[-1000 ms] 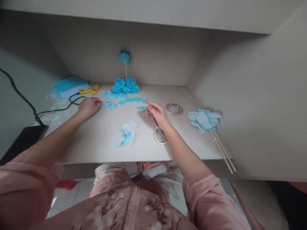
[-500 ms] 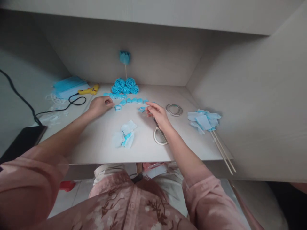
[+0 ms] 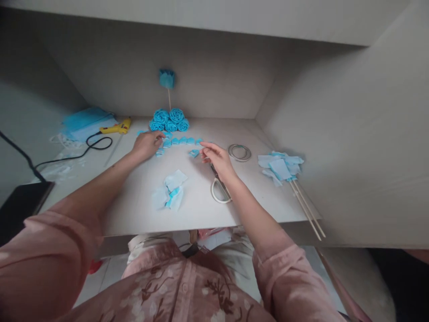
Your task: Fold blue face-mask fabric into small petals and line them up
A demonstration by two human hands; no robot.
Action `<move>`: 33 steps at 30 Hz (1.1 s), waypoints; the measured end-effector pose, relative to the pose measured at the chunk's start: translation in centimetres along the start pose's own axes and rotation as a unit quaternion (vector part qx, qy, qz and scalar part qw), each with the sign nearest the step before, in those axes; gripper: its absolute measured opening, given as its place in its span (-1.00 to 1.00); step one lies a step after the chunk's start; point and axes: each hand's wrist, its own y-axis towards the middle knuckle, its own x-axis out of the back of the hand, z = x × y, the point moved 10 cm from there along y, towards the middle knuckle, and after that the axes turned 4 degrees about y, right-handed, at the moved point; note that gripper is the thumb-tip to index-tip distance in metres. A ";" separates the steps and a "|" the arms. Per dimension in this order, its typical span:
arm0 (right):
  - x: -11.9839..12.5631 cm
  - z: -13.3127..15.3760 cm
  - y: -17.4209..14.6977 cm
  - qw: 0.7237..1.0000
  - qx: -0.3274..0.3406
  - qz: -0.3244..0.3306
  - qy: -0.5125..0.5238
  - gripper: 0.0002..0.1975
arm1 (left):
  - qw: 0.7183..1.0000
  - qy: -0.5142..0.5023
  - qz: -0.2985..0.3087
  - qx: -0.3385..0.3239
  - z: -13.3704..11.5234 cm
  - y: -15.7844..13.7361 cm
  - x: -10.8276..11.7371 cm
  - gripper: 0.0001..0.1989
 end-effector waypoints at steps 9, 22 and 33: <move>2.7 1.8 0.0 0.989 0.053 -0.110 0.080 -0.51 | 0.991 -0.042 -0.129 -0.012 1.4 -2.3 3.7 -0.66; 4.8 0.7 0.3 0.965 0.005 -0.186 0.186 -0.75 | 0.978 -0.091 -0.187 0.025 6.2 -4.2 6.5 -0.72; 5.7 0.8 0.2 0.947 0.004 -0.215 0.237 -0.65 | 0.931 -0.250 -0.182 0.192 14.6 -3.7 3.8 -0.76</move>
